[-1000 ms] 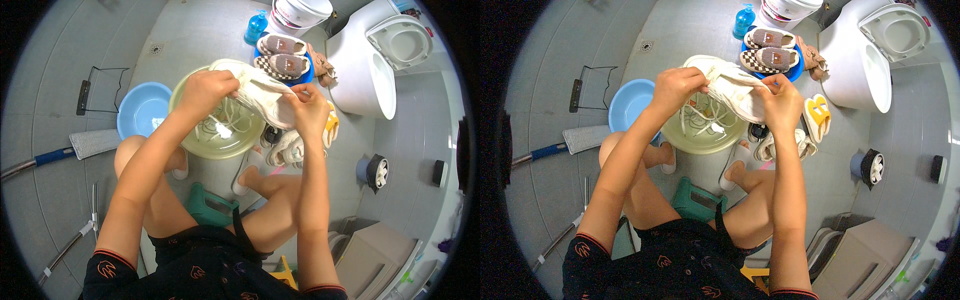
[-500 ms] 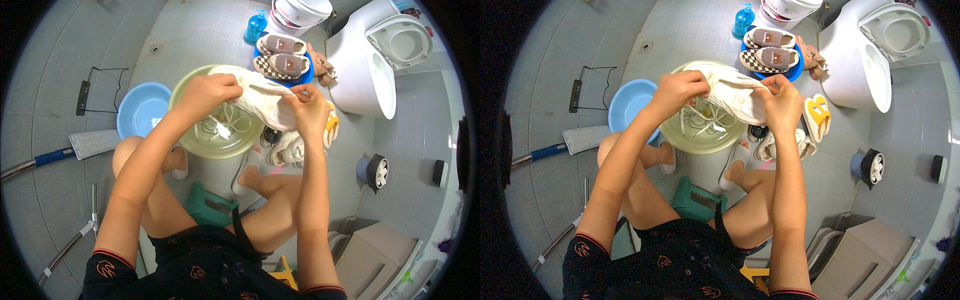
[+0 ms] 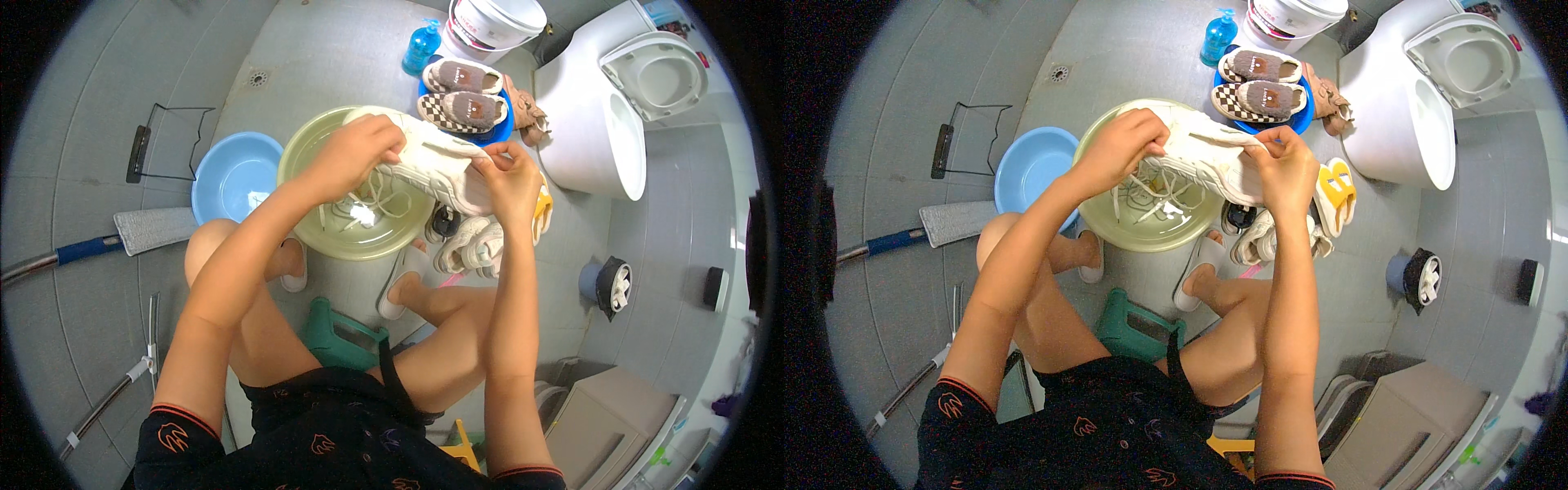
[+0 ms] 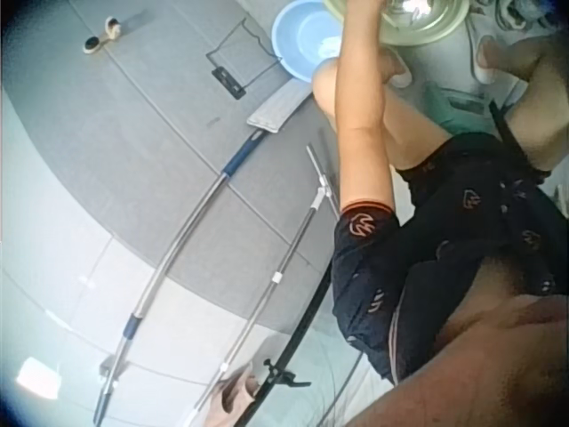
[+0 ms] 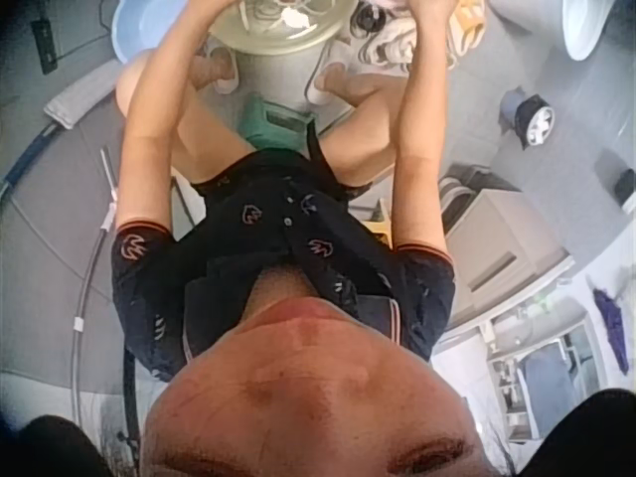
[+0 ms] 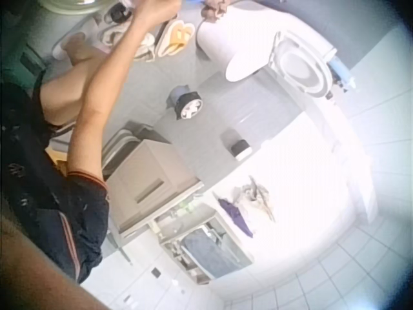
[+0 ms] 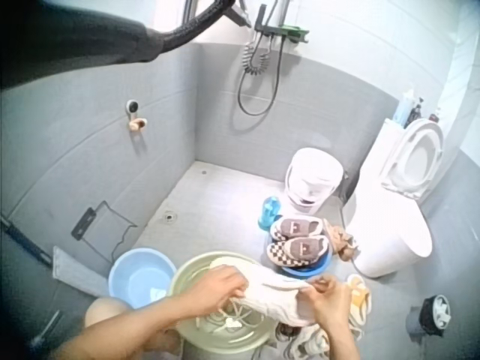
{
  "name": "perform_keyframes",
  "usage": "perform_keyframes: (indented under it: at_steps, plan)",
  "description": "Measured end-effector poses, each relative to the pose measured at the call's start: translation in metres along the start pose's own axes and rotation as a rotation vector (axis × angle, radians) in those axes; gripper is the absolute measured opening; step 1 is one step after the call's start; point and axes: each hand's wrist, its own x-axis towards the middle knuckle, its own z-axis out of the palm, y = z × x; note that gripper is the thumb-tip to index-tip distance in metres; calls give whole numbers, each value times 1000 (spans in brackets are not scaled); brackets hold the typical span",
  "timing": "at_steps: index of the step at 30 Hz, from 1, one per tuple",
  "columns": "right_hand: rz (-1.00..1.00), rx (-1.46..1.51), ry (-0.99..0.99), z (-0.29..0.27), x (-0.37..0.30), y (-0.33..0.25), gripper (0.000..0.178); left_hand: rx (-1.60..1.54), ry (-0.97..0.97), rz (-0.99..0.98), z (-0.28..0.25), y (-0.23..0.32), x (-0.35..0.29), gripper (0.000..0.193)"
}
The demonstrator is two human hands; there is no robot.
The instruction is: The person sits on a small stool in a bathroom and washes a white sneaker by hand. They remove the shoelaces, scrub the shoe in a basin of soapy water, and then wash the laces separately. The person uses a brush to scrub the shoe and their hands to agitate the laces in the water.
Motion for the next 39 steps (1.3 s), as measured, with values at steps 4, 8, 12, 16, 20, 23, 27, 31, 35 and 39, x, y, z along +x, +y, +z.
perform_keyframes:
  at_steps: [4, 8, 12, 16, 20, 23, 27, 31, 35, 39]
  plan:
    - [7, 98, 26, 1, 1, 7, 16, -54, 70, -77, -8, 7, 3, 11]
    - [6, 167, 13, 0, 1, 7, 16, -74, 83, -76, -8, 6, 3, 10]
    - [12, 140, 59, -1, 3, 14, 15, -71, 39, -70, 0, 13, 2, 16]
    - [39, 132, 56, -4, 1, 6, 15, 319, 95, 184, 1, 11, 0, 18]
    - [7, 145, 42, 1, 2, 10, 14, 367, 165, 207, -2, 11, 3, 15]
    - [8, 117, 29, -3, 0, -1, 14, 276, 106, 128, -5, 11, 5, 15]
    - [-16, 41, 8, -2, -5, -9, 14, 372, -17, 85, -3, 14, 3, 14]
    - [-52, -11, 15, 4, -3, 1, 15, 398, -77, 77, 6, 12, 2, 11]
    - [17, 33, 2, 2, 6, 11, 16, 24, -30, -15, 4, 14, 2, 10]
    - [-5, 129, -23, 1, 9, 16, 15, -497, -13, -234, 0, 6, 2, 17]
